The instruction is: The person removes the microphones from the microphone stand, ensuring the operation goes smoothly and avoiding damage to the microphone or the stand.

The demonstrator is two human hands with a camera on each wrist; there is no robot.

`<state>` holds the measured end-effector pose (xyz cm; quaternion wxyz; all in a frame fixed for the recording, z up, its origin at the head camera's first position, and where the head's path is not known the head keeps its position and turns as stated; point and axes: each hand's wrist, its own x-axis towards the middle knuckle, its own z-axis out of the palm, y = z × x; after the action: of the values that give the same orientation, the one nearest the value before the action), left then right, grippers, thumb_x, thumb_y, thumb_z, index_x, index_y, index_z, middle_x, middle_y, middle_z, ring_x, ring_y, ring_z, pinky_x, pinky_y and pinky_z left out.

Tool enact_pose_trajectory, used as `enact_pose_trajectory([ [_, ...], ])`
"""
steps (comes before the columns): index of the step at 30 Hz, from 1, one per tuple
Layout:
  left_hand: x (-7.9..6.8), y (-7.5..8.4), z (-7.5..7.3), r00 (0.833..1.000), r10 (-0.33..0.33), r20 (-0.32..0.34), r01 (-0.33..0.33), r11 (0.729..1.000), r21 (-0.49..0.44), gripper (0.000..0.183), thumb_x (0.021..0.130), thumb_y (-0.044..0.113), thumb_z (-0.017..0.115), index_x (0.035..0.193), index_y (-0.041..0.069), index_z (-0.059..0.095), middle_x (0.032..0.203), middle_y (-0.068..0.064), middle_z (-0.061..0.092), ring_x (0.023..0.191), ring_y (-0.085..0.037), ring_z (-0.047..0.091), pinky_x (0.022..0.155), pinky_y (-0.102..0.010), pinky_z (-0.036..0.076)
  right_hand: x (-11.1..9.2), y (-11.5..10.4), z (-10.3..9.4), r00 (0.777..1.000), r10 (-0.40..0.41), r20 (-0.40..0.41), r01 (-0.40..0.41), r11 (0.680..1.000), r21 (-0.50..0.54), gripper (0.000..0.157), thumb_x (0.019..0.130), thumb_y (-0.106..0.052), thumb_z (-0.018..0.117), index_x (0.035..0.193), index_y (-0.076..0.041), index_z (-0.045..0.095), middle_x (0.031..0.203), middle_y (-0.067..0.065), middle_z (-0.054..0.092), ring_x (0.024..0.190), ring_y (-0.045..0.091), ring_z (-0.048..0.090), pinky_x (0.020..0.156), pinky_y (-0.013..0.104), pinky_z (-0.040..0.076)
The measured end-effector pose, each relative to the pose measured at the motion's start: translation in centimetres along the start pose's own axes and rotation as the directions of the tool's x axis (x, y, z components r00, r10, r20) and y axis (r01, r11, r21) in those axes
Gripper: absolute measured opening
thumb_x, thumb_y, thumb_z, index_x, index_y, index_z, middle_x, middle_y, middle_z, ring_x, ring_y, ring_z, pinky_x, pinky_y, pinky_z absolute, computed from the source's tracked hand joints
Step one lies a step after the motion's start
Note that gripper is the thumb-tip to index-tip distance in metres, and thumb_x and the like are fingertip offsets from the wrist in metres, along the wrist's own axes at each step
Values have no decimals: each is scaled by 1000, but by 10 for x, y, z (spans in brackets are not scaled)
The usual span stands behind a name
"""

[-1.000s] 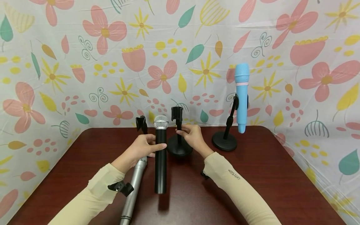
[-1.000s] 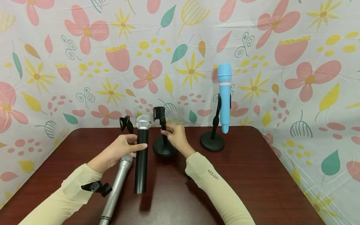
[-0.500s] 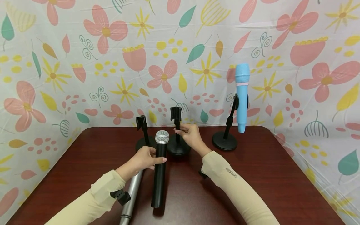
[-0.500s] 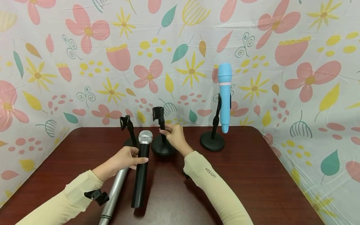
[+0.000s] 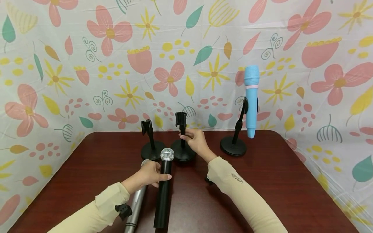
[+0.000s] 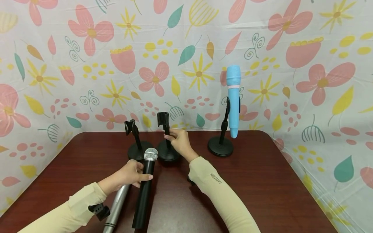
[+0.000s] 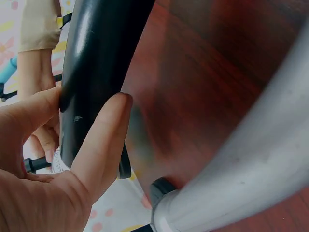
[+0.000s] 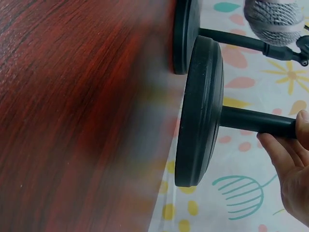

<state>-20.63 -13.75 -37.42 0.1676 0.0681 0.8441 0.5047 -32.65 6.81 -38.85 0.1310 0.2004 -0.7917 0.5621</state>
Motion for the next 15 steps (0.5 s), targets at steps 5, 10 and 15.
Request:
enact_pose_trajectory([
  [5, -3, -6, 3, 1000, -24, -10, 25, 999, 48, 25, 82, 7, 76, 90, -9, 58, 74, -12, 67, 65, -24, 69, 59, -35, 58, 0, 1, 2, 1000, 5, -6, -5, 1000, -23, 25, 86, -2, 70, 111, 0, 71, 98, 15, 72, 93, 22, 70, 81, 29, 55],
  [10, -6, -9, 6, 999, -45, -14, 46, 996, 75, 26, 81, 7, 77, 86, -8, 56, 73, -14, 66, 66, -26, 70, 58, -35, 58, 1, 2, 2, 1000, 13, -11, -14, 1000, -25, 25, 86, -3, 70, 111, -1, 71, 98, 14, 72, 95, 22, 70, 81, 28, 55],
  [15, -8, -12, 8, 998, -61, -20, 62, 995, 83, 26, 81, 7, 77, 83, -7, 55, 74, -14, 64, 66, -27, 70, 58, -35, 58, 1, 3, 3, 1000, 14, -5, -14, 1000, -11, 25, 86, -2, 70, 111, -1, 71, 99, 13, 72, 94, 22, 70, 81, 28, 55],
])
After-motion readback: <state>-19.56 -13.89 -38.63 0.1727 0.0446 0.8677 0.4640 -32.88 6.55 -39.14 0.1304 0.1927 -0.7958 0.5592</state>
